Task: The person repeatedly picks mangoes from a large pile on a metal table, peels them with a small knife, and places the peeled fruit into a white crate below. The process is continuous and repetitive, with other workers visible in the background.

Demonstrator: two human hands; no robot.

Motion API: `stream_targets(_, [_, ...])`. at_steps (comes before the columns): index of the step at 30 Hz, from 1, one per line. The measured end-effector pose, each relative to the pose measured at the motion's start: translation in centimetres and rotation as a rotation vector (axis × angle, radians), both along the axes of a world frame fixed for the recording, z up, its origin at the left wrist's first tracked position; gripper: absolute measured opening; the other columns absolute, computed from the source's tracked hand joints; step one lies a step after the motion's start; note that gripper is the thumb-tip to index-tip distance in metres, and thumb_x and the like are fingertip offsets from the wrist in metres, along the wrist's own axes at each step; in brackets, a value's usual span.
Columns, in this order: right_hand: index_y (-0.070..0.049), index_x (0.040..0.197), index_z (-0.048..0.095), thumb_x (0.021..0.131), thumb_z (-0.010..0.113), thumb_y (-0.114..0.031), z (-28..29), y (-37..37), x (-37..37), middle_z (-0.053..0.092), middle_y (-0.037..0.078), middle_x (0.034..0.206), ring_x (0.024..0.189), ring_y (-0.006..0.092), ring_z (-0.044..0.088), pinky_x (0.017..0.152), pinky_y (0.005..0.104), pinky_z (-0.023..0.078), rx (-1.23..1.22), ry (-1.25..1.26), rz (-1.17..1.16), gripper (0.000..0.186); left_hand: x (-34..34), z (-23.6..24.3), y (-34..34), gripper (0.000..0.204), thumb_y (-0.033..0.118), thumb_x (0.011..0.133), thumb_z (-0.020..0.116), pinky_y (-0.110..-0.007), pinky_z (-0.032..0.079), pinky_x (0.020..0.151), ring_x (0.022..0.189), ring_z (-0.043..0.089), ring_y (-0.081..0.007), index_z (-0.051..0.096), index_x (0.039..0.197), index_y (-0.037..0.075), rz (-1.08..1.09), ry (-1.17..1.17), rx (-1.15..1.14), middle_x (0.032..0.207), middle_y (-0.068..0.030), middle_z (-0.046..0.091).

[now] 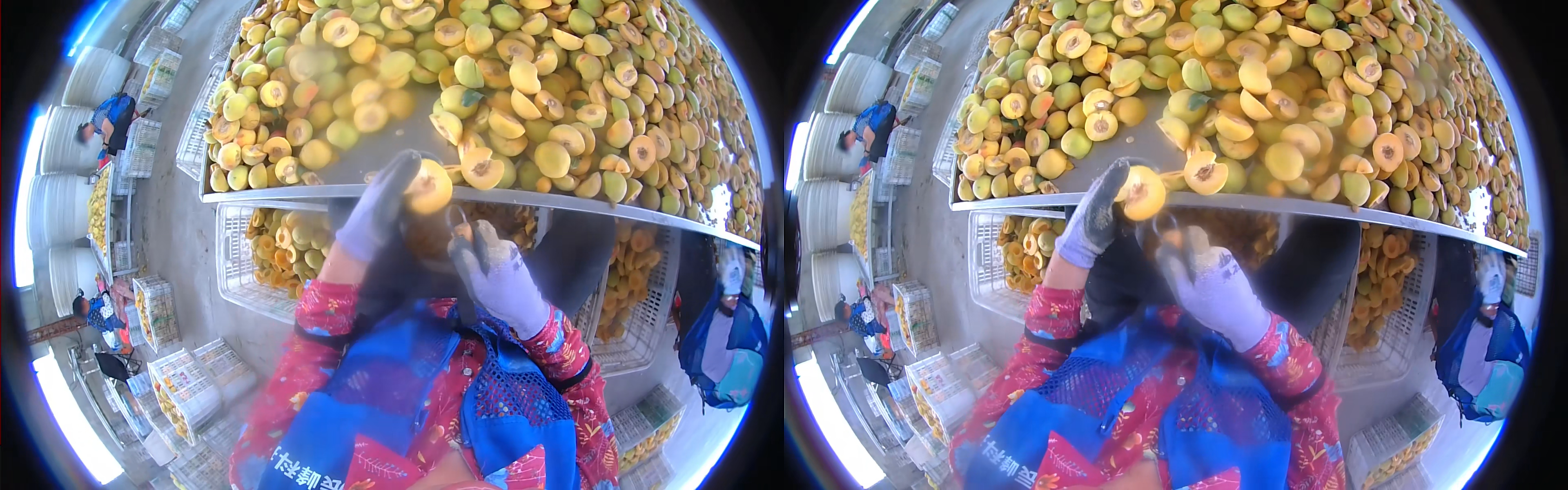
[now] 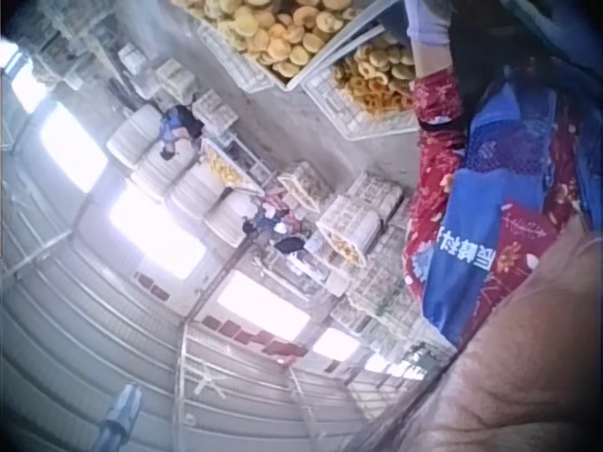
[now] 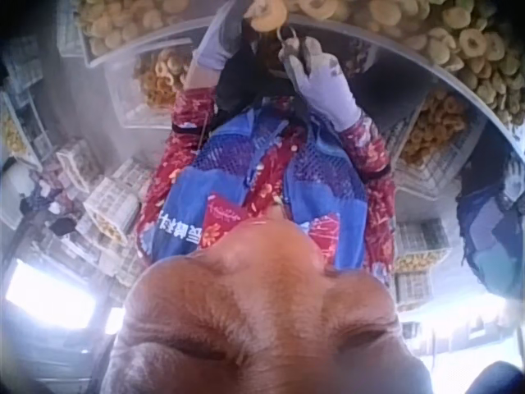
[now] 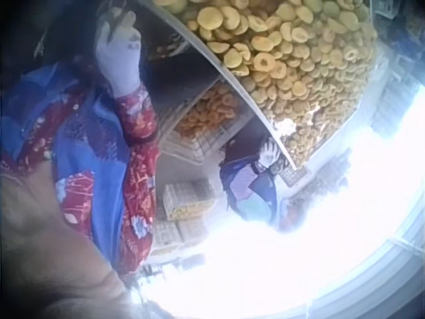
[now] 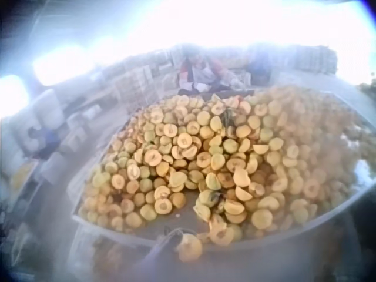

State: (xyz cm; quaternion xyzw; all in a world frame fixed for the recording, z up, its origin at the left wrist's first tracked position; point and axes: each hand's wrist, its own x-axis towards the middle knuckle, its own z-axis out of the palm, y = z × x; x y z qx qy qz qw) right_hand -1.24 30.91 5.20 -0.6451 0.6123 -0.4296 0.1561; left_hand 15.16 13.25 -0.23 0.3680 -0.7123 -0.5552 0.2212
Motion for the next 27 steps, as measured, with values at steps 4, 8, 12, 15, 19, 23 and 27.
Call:
stream_targets(4, [-0.002, 0.103, 0.051, 0.095, 0.065, -0.017, 2.0, 0.3, -0.1, 0.058, 0.024, 0.061, 0.054, 0.0428, 0.06, 0.048, 0.0513, 0.044, 0.219, -0.038, -0.015, 0.022, -1.9, 1.5, 3.5, 0.05, 0.041, 0.111, 0.037, -0.031, 0.051, 0.093, 0.104, 0.063, -0.0156, 0.061, 0.124, 0.0, 0.058, 0.166, 0.333, 0.112, -0.0086, 0.067])
stream_targets(8, [0.0, 0.104, 0.053, 0.093, 0.062, -0.014, 2.3, 0.9, -0.1, 0.057, 0.025, 0.075, 0.059, 0.04, 0.06, 0.052, 0.0489, 0.045, 0.368, 0.031, 0.007, 0.02, -2.2, 3.2, 4.9, 0.049, 0.039, 0.112, 0.034, -0.032, 0.048, 0.099, 0.106, 0.062, -0.0167, 0.061, 0.124, 0.0, -0.06, 0.107, 0.186, 0.114, -0.0084, 0.068])
stream_targets(12, [0.002, 0.103, 0.053, 0.093, 0.061, -0.014, 1.8, 1.3, 0.2, 0.057, 0.027, 0.078, 0.062, 0.0418, 0.06, 0.054, 0.0502, 0.045, 0.429, -0.032, 0.029, 0.02, -2.4, 2.2, 6.1, 0.039, 0.032, 0.109, 0.045, -0.031, 0.051, 0.081, 0.09, 0.062, -0.0143, 0.063, 0.111, -0.002, -0.028, 0.147, -0.171, 0.096, -0.0115, 0.066])
stream_targets(15, [0.001, 0.099, 0.051, 0.098, 0.06, -0.019, 0.6, 1.7, 0.7, 0.059, 0.027, 0.064, 0.055, 0.0446, 0.061, 0.049, 0.0531, 0.043, 0.308, -0.121, 0.003, 0.022, -2.7, 3.7, 6.3, 0.032, 0.026, 0.107, 0.049, -0.032, 0.052, 0.073, 0.078, 0.064, -0.0161, 0.064, 0.106, -0.002, -0.023, 0.185, 0.143, 0.084, -0.0115, 0.066])
stream_targets(19, [-0.002, 0.098, 0.054, 0.102, 0.055, -0.025, -2.1, 1.5, 0.8, 0.057, 0.014, 0.063, 0.046, 0.0303, 0.055, 0.042, 0.0412, 0.039, 0.077, -0.026, 0.063, 0.024, -2.9, 3.8, 7.3, 0.025, 0.021, 0.103, 0.053, -0.036, 0.051, 0.064, 0.068, 0.065, -0.0202, 0.064, 0.103, -0.002, -0.03, 0.046, -0.148, 0.075, -0.0111, 0.065])
stream_targets(23, [-0.004, 0.096, 0.056, 0.104, 0.053, -0.034, 2.5, 1.7, 0.3, 0.05, 0.001, 0.063, 0.043, 0.0135, 0.045, 0.039, 0.028, 0.035, 0.904, -1.421, 0.03, 0.03, -3.6, 4.2, 7.7, 0.022, 0.015, 0.099, 0.053, -0.039, 0.052, 0.064, 0.067, 0.066, -0.0302, 0.064, 0.102, -0.004, -0.017, -0.025, -0.174, 0.076, -0.0153, 0.067])
stream_targets(27, [-0.006, 0.094, 0.057, 0.104, 0.052, -0.034, 0.0, 2.5, -0.9, 0.05, 0.0, 0.064, 0.045, 0.0099, 0.043, 0.04, 0.0256, 0.035, 0.876, -1.979, 0.213, 0.03, -3.6, 3.1, 6.7, 0.022, 0.012, 0.094, 0.055, -0.044, 0.053, 0.071, 0.078, 0.068, -0.0405, 0.065, 0.105, -0.005, -0.08, -0.016, -0.13, 0.08, -0.0238, 0.067])
